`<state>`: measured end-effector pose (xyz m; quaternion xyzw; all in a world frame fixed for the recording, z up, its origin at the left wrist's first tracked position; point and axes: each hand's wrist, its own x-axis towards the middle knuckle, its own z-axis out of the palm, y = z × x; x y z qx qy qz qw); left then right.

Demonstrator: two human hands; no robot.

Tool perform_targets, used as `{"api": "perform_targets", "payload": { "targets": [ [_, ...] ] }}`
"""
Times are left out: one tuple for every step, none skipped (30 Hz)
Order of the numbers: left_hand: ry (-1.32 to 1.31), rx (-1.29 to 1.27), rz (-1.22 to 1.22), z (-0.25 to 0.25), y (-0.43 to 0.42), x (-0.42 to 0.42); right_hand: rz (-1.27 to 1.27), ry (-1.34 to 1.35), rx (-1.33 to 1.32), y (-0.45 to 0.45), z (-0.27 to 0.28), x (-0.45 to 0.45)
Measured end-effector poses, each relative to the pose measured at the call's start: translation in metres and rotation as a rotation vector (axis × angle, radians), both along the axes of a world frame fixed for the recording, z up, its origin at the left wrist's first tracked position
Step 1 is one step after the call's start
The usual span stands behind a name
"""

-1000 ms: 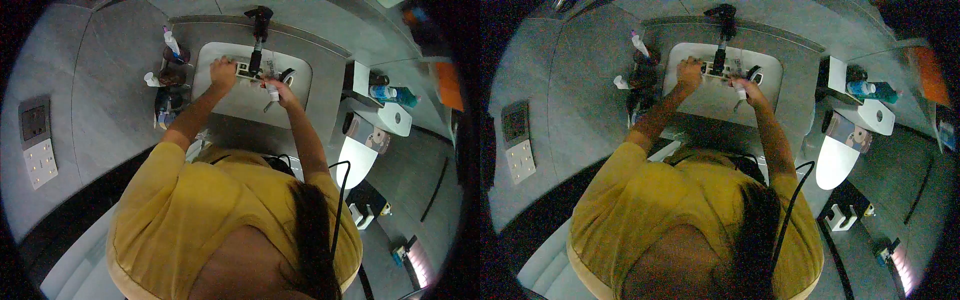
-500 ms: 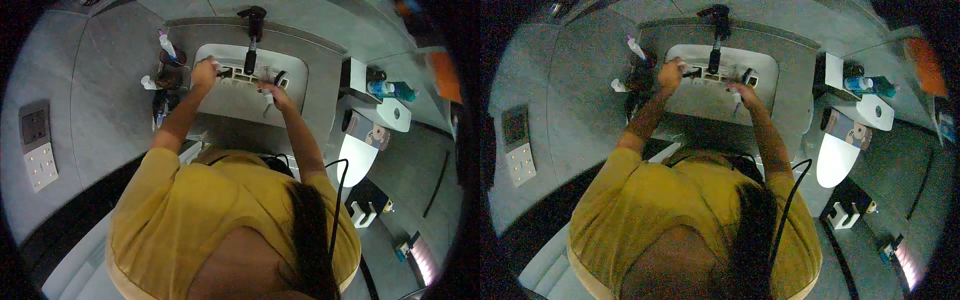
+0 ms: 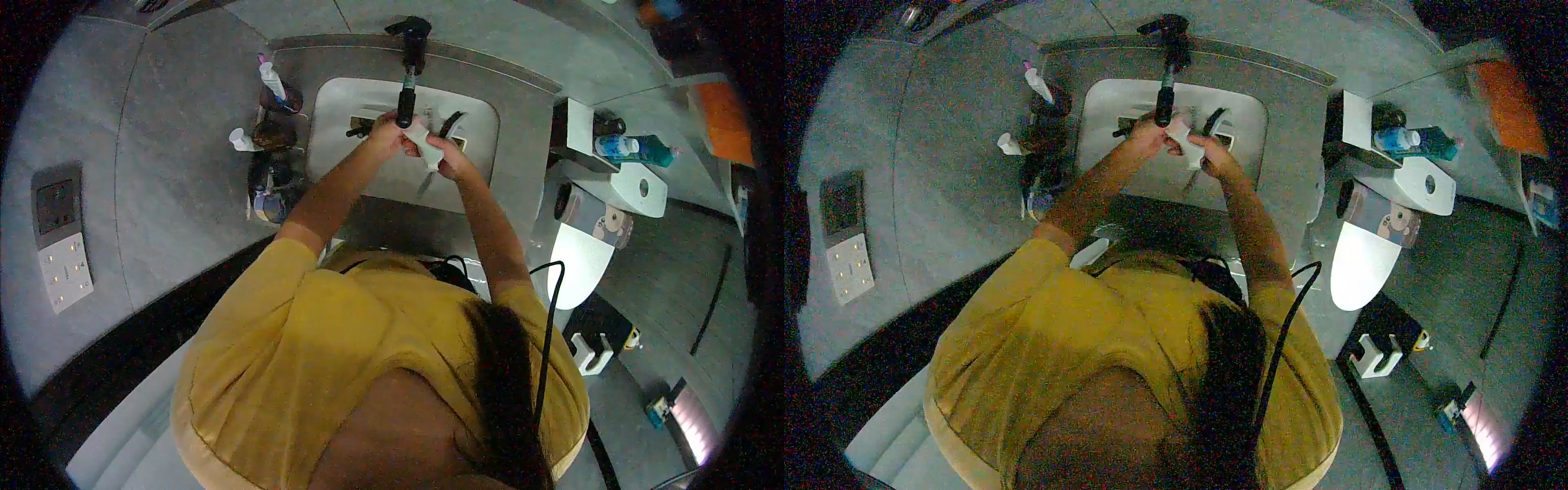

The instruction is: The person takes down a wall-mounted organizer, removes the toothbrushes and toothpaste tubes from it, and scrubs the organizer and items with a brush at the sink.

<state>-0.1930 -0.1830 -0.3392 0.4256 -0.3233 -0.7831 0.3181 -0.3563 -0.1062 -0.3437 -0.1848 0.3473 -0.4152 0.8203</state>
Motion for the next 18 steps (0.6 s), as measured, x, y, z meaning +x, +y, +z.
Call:
{"api": "perform_targets", "payload": {
  "targets": [
    [0.118, 0.082, 0.016, 0.012, 0.007, -0.007, -0.046, -0.036, 0.08, -0.001, -0.005, -0.003],
    [0.235, 0.162, 0.033, 0.024, 0.013, -0.015, -0.045, -0.031, 0.081, 0.001, -0.009, -0.007],
    [0.269, 0.144, 0.185, 0.022, 0.017, -0.024, -0.045, -0.154, 0.072, 0.004, 0.004, -0.008],
    [0.27, 0.144, 0.188, 0.022, 0.018, -0.028, -0.044, -0.28, 0.064, 0.006, 0.018, -0.008],
    [0.22, 0.179, 0.189, 0.022, 0.02, -0.031, 0.002, -0.383, 0.026, 0.006, 0.031, -0.006],
    [0.17, 0.213, 0.19, 0.022, 0.021, -0.032, 0.005, -0.384, 0.029, 0.007, 0.025, -0.005],
    [0.16, 0.265, 0.126, 0.006, 0.014, -0.027, 0.02, -0.177, 0.083, 0.007, 0.01, -0.003],
    [0.161, 0.262, 0.129, -0.011, 0.013, -0.026, 0.034, 0.032, 0.132, 0.005, -0.004, -0.001],
    [0.036, 0.183, 0.119, -0.013, 0.014, -0.028, -0.061, -0.061, 0.053, 0.003, -0.012, 0.006],
    [-0.091, 0.106, 0.108, -0.017, 0.017, -0.03, -0.058, -0.063, 0.055, 0.005, -0.008, 0.007],
    [-0.033, 0.258, 0.155, -0.059, 0.003, -0.036, -0.078, 0.017, 0.102, 0.006, 0.003, 0.007],
    [-0.035, 0.259, 0.158, -0.051, 0.007, -0.032, -0.097, 0.098, 0.148, 0.006, 0.011, 0.007],
    [-0.07, 0.183, 0.138, -0.042, 0.013, -0.024, -0.1, 0.147, 0.179, 0.004, 0.015, 0.008],
    [-0.123, 0.143, 0.139, -0.032, 0.013, -0.023, -0.097, 0.144, 0.179, 0.003, 0.006, 0.01],
    [-0.179, 0.104, 0.139, -0.034, 0.011, -0.02, -0.08, 0.135, 0.085, 0.001, -0.017, 0.01],
    [-0.235, 0.066, 0.14, -0.02, 0.012, -0.019, -0.062, 0.126, -0.009, -0.001, 0.006, 0.016],
    [-0.363, 0.035, 0.089, -0.006, 0.012, -0.015, -0.071, 0.481, 0.151, 0.003, 0.031, 0.021],
    [-0.49, 0.006, 0.037, 0.011, 0.013, -0.013, -0.064, 0.483, 0.149, 0.006, 0.008, 0.021]
  ]
}}
